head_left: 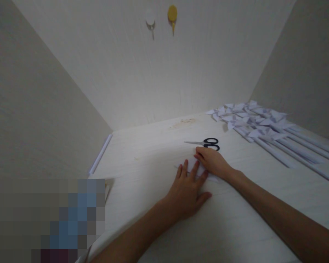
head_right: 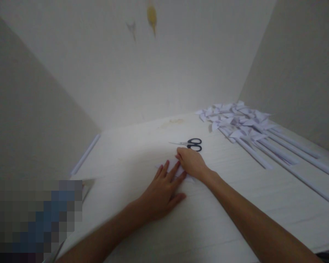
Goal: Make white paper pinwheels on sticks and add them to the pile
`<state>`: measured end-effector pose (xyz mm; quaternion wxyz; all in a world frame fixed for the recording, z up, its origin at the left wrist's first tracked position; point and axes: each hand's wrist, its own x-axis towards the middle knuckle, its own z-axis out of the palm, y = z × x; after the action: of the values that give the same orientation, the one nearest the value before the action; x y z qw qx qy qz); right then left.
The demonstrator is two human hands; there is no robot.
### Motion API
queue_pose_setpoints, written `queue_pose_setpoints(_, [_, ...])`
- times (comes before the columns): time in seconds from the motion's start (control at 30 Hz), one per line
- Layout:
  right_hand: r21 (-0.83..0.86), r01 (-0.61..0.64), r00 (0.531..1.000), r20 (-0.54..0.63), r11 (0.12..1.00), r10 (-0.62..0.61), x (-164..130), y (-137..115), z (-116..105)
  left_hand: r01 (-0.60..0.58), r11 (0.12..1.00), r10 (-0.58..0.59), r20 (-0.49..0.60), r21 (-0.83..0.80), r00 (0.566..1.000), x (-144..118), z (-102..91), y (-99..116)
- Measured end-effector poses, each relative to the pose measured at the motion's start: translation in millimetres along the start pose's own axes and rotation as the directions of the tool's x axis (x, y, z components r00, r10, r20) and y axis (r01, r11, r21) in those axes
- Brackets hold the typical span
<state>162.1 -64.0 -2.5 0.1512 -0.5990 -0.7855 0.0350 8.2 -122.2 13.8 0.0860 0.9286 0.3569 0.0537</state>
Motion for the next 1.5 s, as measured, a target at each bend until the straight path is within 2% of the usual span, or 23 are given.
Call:
queue_pose_setpoints(0.17, [-0.022,0.023,1.000,-0.005,1.000,-0.023,-1,0,-1,-0.013,1.000,0.013,0.034,0.008,0.999,-3,-2.4,2])
queue_pose_setpoints(0.27, [0.090,0.020,0.999,-0.042,0.996,-0.016,-2,5,0,0.004,1.000,-0.004,0.051,0.013,0.999,-1,-3.3,1])
queue_pose_setpoints(0.43, [0.311,0.014,0.975,-0.214,0.950,0.056,-7,10,-4,0.052,0.998,-0.053,0.059,0.023,0.997,4,-4.0,-9])
queue_pose_setpoints(0.5, [0.363,0.034,0.967,-0.246,0.931,0.061,-10,7,-8,0.053,0.998,-0.055,0.063,0.032,0.996,6,-3.7,-13])
queue_pose_setpoints(0.6, [0.430,0.124,0.978,-0.205,0.894,-0.038,-14,0,-11,0.078,0.995,-0.080,0.029,0.059,0.996,9,-1.1,-18])
queue_pose_setpoints(0.67, [0.443,0.154,0.984,-0.153,0.883,-0.095,-16,-5,-9,0.145,0.985,-0.143,-0.031,0.091,0.989,11,2.3,-22])
queue_pose_setpoints(0.77, [0.371,0.161,0.986,-0.104,0.915,-0.131,-17,-8,-4,0.258,0.956,-0.244,-0.107,0.138,0.964,14,7.9,-27])
queue_pose_setpoints(0.83, [0.265,0.215,0.976,-0.101,0.940,-0.195,-19,-10,-1,0.303,0.937,-0.283,-0.130,0.175,0.950,16,10.5,-30])
queue_pose_setpoints(0.93, [0.080,0.310,0.948,-0.096,0.947,-0.302,-21,-12,-1,0.326,0.920,-0.299,-0.147,0.219,0.943,17,12.0,-31])
queue_pose_setpoints(1.03, [-0.026,0.334,0.938,-0.088,0.942,-0.335,-22,-14,-5,0.327,0.915,-0.297,-0.155,0.236,0.942,15,12.2,-30])
queue_pose_setpoints(1.2, [-0.088,0.289,0.950,-0.092,0.953,-0.297,-19,-7,-7,0.327,0.919,-0.297,-0.159,0.220,0.942,8,12.6,-17])
queue_pose_setpoints(1.4, [-0.134,0.206,0.966,-0.129,0.969,-0.223,-15,2,3,0.243,0.950,-0.227,-0.098,0.194,0.969,3,12.7,-5])
queue_pose_setpoints(1.5, [-0.058,0.285,0.953,-0.085,0.957,-0.289,-14,-1,8,0.214,0.960,-0.196,-0.115,0.182,0.974,7,13.1,-10])
